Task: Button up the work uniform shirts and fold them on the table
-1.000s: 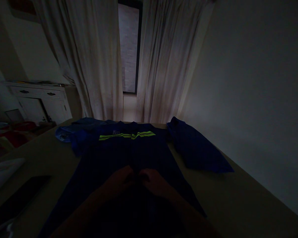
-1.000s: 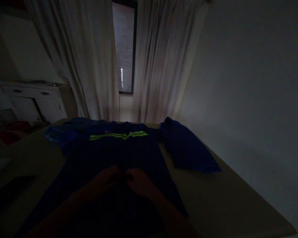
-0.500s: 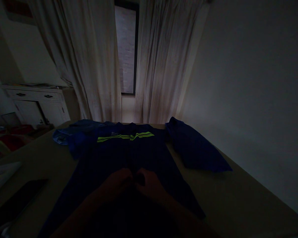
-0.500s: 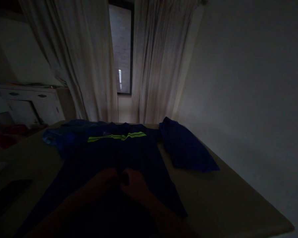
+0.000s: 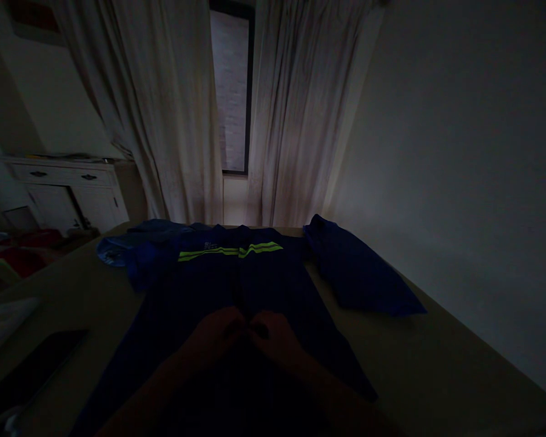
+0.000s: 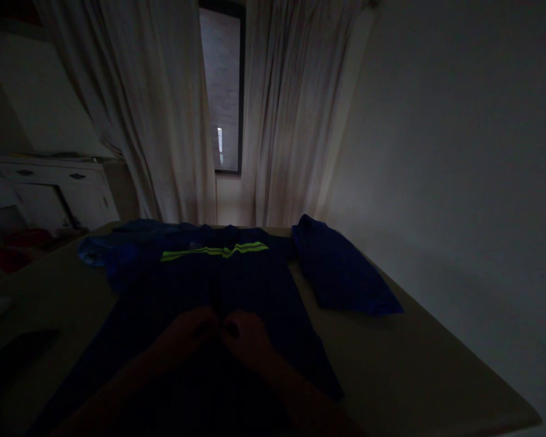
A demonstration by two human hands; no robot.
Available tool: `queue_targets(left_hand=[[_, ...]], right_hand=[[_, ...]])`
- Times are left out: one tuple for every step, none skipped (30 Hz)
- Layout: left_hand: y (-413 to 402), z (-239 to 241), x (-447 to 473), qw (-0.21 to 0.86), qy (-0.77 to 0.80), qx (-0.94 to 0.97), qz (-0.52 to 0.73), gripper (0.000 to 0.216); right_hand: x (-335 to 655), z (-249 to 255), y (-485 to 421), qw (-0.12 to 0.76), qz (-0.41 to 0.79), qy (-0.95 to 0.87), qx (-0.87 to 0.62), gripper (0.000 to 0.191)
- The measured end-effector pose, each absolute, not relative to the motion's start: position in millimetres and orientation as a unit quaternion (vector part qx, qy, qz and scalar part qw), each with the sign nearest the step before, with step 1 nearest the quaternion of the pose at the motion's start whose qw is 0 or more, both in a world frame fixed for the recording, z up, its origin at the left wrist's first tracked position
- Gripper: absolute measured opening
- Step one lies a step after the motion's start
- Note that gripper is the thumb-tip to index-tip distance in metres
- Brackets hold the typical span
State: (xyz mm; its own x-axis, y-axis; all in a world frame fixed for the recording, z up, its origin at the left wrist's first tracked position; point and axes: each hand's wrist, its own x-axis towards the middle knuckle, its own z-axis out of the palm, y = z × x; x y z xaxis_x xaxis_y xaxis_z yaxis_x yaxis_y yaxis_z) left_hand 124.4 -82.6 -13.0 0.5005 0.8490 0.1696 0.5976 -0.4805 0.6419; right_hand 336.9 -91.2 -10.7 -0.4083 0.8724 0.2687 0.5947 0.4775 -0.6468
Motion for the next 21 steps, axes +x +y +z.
queue_targets(left_hand=[[-83.6,-13.2,125.0,0.244,0.437,0.833,0.236,0.012],[-84.5,-13.4,125.7,0.231,0.435,0.840,0.230,0.012],[-85.2,-13.6,126.5,0.223,0.435,0.843,0.224,0.012],[-85.7,-13.8,127.3,0.220,0.440,0.843,0.220,0.011],[-85.9,-13.9,128.0,0.222,0.447,0.839,0.217,0.010],[-85.8,-13.9,128.7,0.228,0.456,0.832,0.217,0.009],[-85.6,-13.8,129.2,0.240,0.463,0.825,0.217,0.008],[-85.2,-13.6,129.5,0.254,0.467,0.819,0.217,0.008],[-84.8,-13.4,129.7,0.268,0.468,0.814,0.218,0.009],[-84.3,-13.2,129.8,0.280,0.465,0.811,0.219,0.010],[-83.9,-13.3,129.8,0.291,0.463,0.808,0.222,0.010],[-83.5,-13.5,129.8,0.297,0.462,0.805,0.226,0.011],[-83.2,-13.8,129.8,0.299,0.463,0.802,0.231,0.010],[-83.0,-14.3,129.9,0.299,0.465,0.800,0.236,0.010],[-82.9,-14.7,130.2,0.297,0.466,0.799,0.238,0.010],[-83.1,-14.9,130.6,0.294,0.466,0.800,0.238,0.010],[-83.5,-14.9,131.1,0.291,0.465,0.803,0.235,0.010],[-84.1,-14.6,131.7,0.286,0.463,0.807,0.230,0.009],[-84.8,-13.9,132.3,0.281,0.463,0.810,0.224,0.008],[-85.8,-13.0,132.9,0.276,0.466,0.811,0.219,0.009],[-86.8,-11.8,133.4,0.273,0.471,0.810,0.216,0.011]], right_hand=[[336.5,-10.8,-91.3,0.297,0.224,-0.809,-0.456,0.015],[336.1,-10.6,-91.6,0.295,0.215,-0.811,-0.458,0.015],[335.6,-10.4,-92.0,0.295,0.208,-0.811,-0.461,0.015],[335.2,-10.2,-92.4,0.292,0.204,-0.811,-0.464,0.015],[335.0,-10.1,-92.6,0.286,0.204,-0.813,-0.465,0.015],[334.9,-10.2,-92.6,0.277,0.204,-0.815,-0.466,0.015],[335.0,-10.4,-92.3,0.266,0.204,-0.818,-0.468,0.016],[335.2,-10.9,-91.8,0.254,0.203,-0.821,-0.469,0.017],[335.5,-11.7,-91.0,0.244,0.200,-0.824,-0.471,0.018],[335.9,-12.6,-90.2,0.235,0.197,-0.826,-0.473,0.019],[336.2,-13.6,-89.4,0.229,0.195,-0.827,-0.475,0.020],[336.6,-14.6,-88.8,0.224,0.193,-0.828,-0.476,0.020],[336.8,-15.3,-88.5,0.220,0.194,-0.829,-0.476,0.020],[336.9,-15.8,-88.4,0.219,0.195,-0.830,-0.475,0.020],[336.9,-16.0,-88.7,0.221,0.197,-0.830,-0.472,0.019],[336.8,-15.9,-89.2,0.229,0.199,-0.829,-0.469,0.019],[336.4,-15.5,-90.0,0.240,0.202,-0.827,-0.467,0.019],[335.9,-14.9,-90.8,0.252,0.204,-0.822,-0.468,0.018],[335.2,-14.1,-91.6,0.261,0.208,-0.816,-0.471,0.018],[334.5,-13.2,-92.4,0.267,0.211,-0.811,-0.475,0.018],[333.8,-12.3,-93.1,0.268,0.215,-0.807,-0.480,0.017]])
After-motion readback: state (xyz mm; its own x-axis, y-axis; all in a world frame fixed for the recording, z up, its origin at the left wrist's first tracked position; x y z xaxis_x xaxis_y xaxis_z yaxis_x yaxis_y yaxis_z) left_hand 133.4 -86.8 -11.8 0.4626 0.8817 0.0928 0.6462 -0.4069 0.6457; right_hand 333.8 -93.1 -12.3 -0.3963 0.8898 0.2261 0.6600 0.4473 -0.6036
